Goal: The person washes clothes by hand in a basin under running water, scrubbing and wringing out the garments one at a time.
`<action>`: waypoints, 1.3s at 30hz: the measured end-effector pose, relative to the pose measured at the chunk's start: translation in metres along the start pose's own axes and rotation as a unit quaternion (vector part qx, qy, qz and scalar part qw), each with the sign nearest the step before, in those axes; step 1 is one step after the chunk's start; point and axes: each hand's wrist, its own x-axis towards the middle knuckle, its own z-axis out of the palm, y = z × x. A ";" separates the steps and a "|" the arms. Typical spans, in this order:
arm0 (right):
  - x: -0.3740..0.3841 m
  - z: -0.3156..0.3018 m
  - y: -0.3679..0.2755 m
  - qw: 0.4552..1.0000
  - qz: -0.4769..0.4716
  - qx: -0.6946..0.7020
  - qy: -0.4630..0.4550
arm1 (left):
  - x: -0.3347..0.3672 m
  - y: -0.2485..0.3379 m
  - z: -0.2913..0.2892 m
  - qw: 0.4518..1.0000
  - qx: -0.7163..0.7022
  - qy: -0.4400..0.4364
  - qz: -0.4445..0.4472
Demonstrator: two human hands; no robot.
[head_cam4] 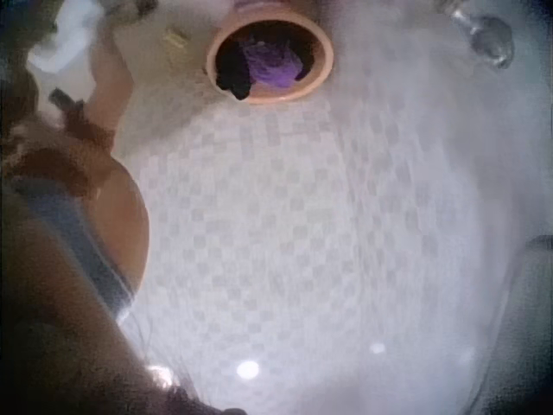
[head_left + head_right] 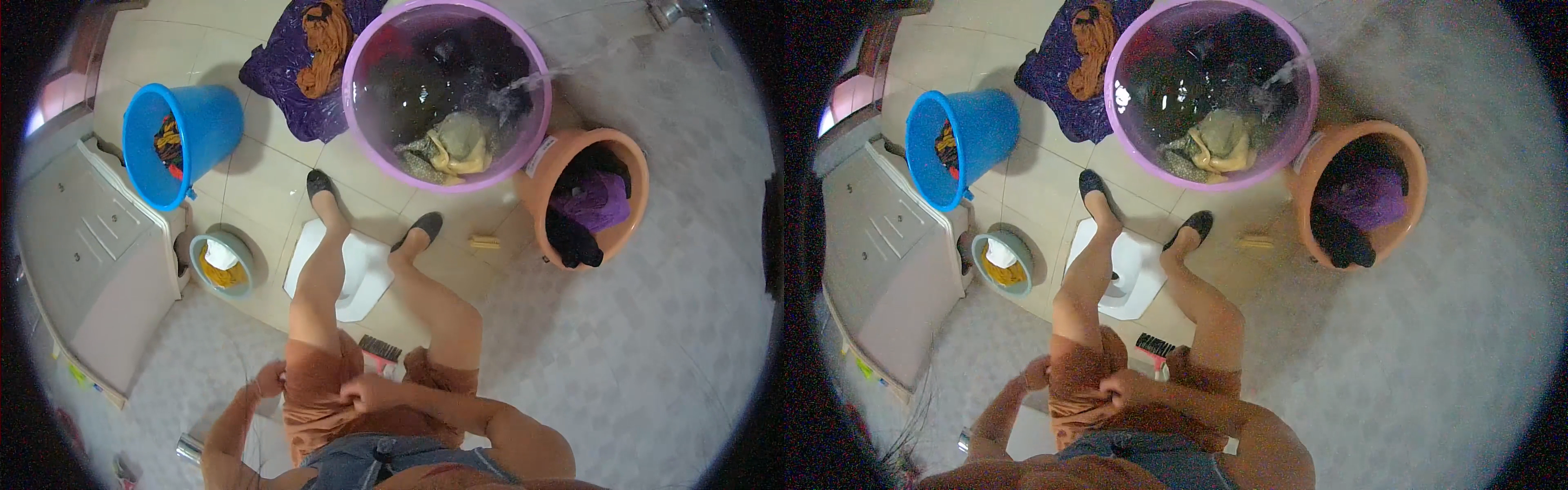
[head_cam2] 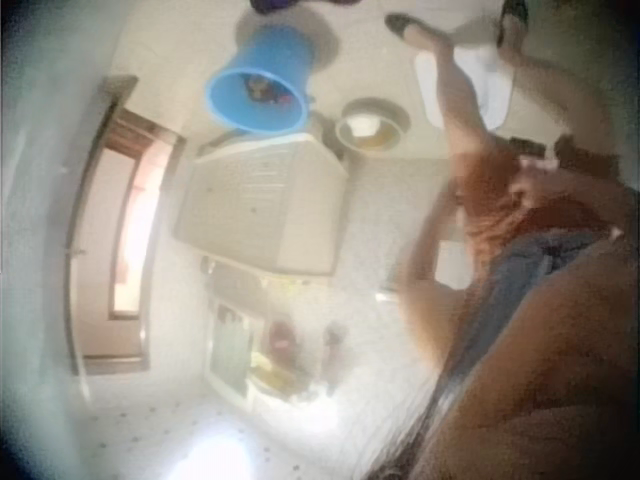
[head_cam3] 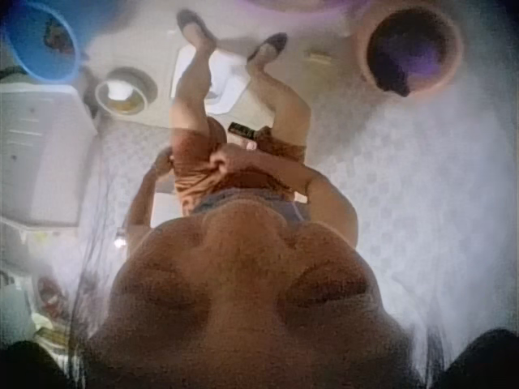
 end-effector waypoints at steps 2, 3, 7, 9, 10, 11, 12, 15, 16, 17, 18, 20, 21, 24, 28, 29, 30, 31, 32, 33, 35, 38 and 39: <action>0.002 -0.010 -0.029 0.995 0.001 -0.001 -0.099 | -0.036 -0.032 0.021 0.971 -0.161 -0.053 -0.169; 0.002 -0.020 -0.040 0.989 -0.001 -0.049 -0.136 | -0.065 -0.037 0.027 0.925 -0.318 -0.038 -0.206; 0.021 -0.113 -0.002 0.990 0.074 -0.084 0.083 | -0.104 -0.053 0.006 0.907 -0.341 -0.095 -0.229; 0.032 -0.207 0.076 0.871 -0.056 -0.252 0.418 | -0.082 -0.075 -0.023 0.814 -0.509 0.045 -0.274; 0.045 -0.254 0.010 0.847 0.070 -0.180 0.496 | -0.070 -0.089 -0.044 0.836 -0.454 0.175 -0.253; 0.039 -0.309 -0.008 0.742 0.019 -0.416 0.526 | -0.033 -0.094 -0.079 0.850 -0.387 0.287 -0.216; 0.050 -0.347 -0.029 0.717 0.006 -0.388 0.579 | -0.014 -0.114 -0.117 0.855 -0.294 0.377 -0.200; 0.059 -0.442 -0.047 0.601 0.013 -0.510 0.616 | 0.092 -0.007 -0.235 0.826 -0.184 0.530 0.050; 0.057 -0.461 -0.048 0.587 0.015 -0.518 0.621 | 0.127 0.046 -0.255 0.833 -0.046 0.537 0.122; 0.053 -0.478 -0.043 0.580 0.079 -0.550 0.596 | 0.153 0.102 -0.265 0.871 -0.037 0.482 0.087; 0.051 -0.488 -0.036 0.573 0.143 -0.574 0.568 | 0.183 0.150 -0.266 0.871 0.066 0.443 0.200; 0.052 -0.494 -0.026 0.578 0.168 -0.573 0.557 | 0.233 0.208 -0.265 0.831 0.308 0.358 0.294; 0.051 -0.492 -0.020 0.588 0.202 -0.570 0.538 | 0.264 0.224 -0.260 0.793 0.387 0.334 0.332; 0.038 -0.475 0.001 0.584 0.261 -0.578 0.507 | 0.351 0.262 -0.237 0.711 0.553 0.277 0.335; 0.003 -0.484 0.037 0.624 0.414 -0.452 0.485 | 0.406 0.297 -0.205 0.708 0.628 0.203 0.249; -0.005 -0.484 0.044 0.619 0.416 -0.451 0.490 | 0.414 0.302 -0.203 0.705 0.630 0.203 0.255; -0.012 -0.482 0.052 0.599 0.400 -0.462 0.518 | 0.424 0.305 -0.201 0.692 0.652 0.206 0.229; -0.014 -0.478 0.057 0.581 0.384 -0.472 0.541 | 0.436 0.303 -0.199 0.681 0.673 0.207 0.199; -0.004 -0.469 0.043 0.585 0.378 -0.475 0.539 | 0.454 0.292 -0.205 0.688 0.674 0.198 0.183; 0.011 -0.453 0.013 0.580 0.372 -0.491 0.533 | 0.478 0.276 -0.212 0.690 0.673 0.203 0.170; 0.018 -0.439 -0.007 0.564 0.378 -0.504 0.533 | 0.500 0.281 -0.205 0.631 0.677 0.345 0.156; 0.033 -0.442 -0.006 0.635 0.015 -0.443 0.633 | 0.465 0.304 -0.186 0.802 0.451 0.304 0.246; 0.044 -0.456 -0.007 0.662 -0.033 -0.419 0.621 | 0.461 0.306 -0.180 0.874 0.219 0.343 0.266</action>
